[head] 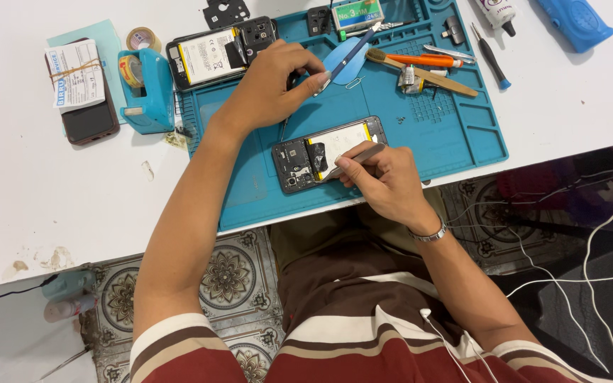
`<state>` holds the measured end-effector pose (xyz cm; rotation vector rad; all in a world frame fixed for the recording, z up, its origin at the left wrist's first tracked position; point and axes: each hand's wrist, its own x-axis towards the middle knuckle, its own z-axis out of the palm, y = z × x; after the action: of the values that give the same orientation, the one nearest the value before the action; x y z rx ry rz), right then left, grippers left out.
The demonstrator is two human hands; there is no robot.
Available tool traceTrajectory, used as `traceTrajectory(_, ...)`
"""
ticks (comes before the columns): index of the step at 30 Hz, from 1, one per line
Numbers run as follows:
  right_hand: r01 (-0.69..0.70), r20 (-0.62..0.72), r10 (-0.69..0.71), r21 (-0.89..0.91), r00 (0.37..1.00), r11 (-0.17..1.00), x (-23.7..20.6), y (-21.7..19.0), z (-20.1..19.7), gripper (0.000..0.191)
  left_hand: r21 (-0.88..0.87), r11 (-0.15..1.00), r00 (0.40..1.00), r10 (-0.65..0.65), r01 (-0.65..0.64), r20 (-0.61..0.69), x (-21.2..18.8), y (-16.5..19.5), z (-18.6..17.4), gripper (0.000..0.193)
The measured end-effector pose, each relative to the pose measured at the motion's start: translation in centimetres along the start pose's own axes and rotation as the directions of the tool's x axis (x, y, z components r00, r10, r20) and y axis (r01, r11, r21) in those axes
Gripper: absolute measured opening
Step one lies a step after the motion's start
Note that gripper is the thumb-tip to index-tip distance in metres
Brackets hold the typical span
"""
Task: The person uses tweezers and a screwdriver to remove and place small screws and components on a disassembled smartphone. They also handle a small yellow battery pack and apply adhesive to a component before placing it on the phone.
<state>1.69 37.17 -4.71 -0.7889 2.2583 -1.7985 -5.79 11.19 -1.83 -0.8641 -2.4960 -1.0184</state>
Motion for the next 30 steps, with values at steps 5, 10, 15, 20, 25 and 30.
traceTrajectory(5,0.031,-0.005,-0.031,0.029,1.000,0.999,-0.07,-0.04,-0.13,0.015,-0.005,1.000,1.000,-0.007,0.007,-0.001,0.13,0.19,0.07,0.022)
traceTrajectory(10,0.022,-0.016,-0.022,0.044,1.000,0.999,-0.08,-0.17,0.02,0.015,-0.005,1.000,1.000,-0.003,0.003,-0.002,0.12,0.25,0.01,0.022)
traceTrajectory(15,0.015,-0.020,-0.014,0.041,1.000,0.999,-0.10,-0.39,-0.23,0.014,0.010,1.000,1.000,0.012,-0.012,-0.004,0.42,0.42,0.00,0.022)
traceTrajectory(20,0.013,-0.022,-0.013,0.041,1.000,0.999,-0.02,-0.57,-0.28,0.014,-0.007,1.000,1.000,-0.011,0.011,0.006,0.59,0.57,-0.14,0.021)
traceTrajectory(25,0.002,-0.022,-0.002,0.002,1.000,1.000,0.14,-0.59,-0.17,0.014,-0.011,1.000,1.000,-0.006,0.006,0.002,0.59,0.72,-0.14,0.021)
traceTrajectory(30,0.015,-0.026,-0.013,0.066,1.000,0.998,0.00,-0.55,-0.12,0.014,-0.014,1.000,1.000,-0.008,0.008,0.009,0.71,0.76,-0.33,0.020)
